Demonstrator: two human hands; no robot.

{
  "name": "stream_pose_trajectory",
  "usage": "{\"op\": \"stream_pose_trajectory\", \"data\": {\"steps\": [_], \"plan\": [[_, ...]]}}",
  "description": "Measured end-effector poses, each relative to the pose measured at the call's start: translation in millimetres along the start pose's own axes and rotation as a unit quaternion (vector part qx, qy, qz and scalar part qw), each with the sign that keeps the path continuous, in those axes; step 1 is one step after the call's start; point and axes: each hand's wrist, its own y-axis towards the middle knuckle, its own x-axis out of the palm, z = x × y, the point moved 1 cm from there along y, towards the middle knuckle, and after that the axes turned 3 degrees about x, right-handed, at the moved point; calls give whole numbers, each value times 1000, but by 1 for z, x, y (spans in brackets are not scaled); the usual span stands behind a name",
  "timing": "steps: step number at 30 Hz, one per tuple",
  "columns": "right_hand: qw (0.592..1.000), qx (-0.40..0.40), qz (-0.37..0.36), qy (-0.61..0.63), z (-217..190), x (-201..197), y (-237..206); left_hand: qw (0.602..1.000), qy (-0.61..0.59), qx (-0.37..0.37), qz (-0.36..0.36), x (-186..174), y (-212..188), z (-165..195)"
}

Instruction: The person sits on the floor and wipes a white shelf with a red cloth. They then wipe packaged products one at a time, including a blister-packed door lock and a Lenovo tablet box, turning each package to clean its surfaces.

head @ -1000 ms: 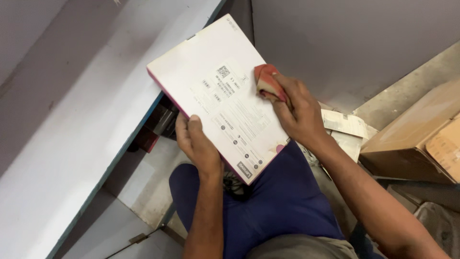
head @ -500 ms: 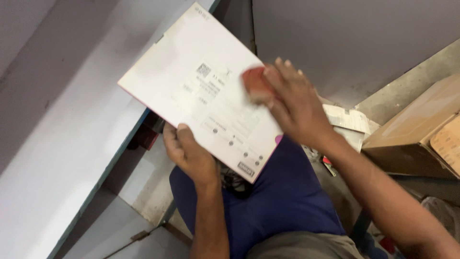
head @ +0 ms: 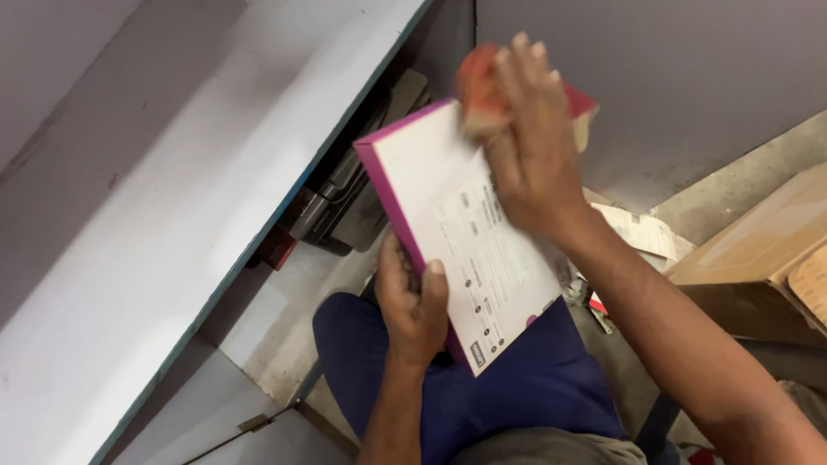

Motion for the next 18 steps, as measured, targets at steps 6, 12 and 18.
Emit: {"op": "stream_pose_trajectory", "data": {"steps": [6,12,18], "plan": [[979,-170,1,110,-69,2,13,989,147,-2,-26,-6,9,-1],[959,-172,-146,170,-67,-24,44,972,228,55,-22,-31,-8,6],[896,14,-14,445,-22,0,43,963,224,146,-30,-38,-25,6]]}}
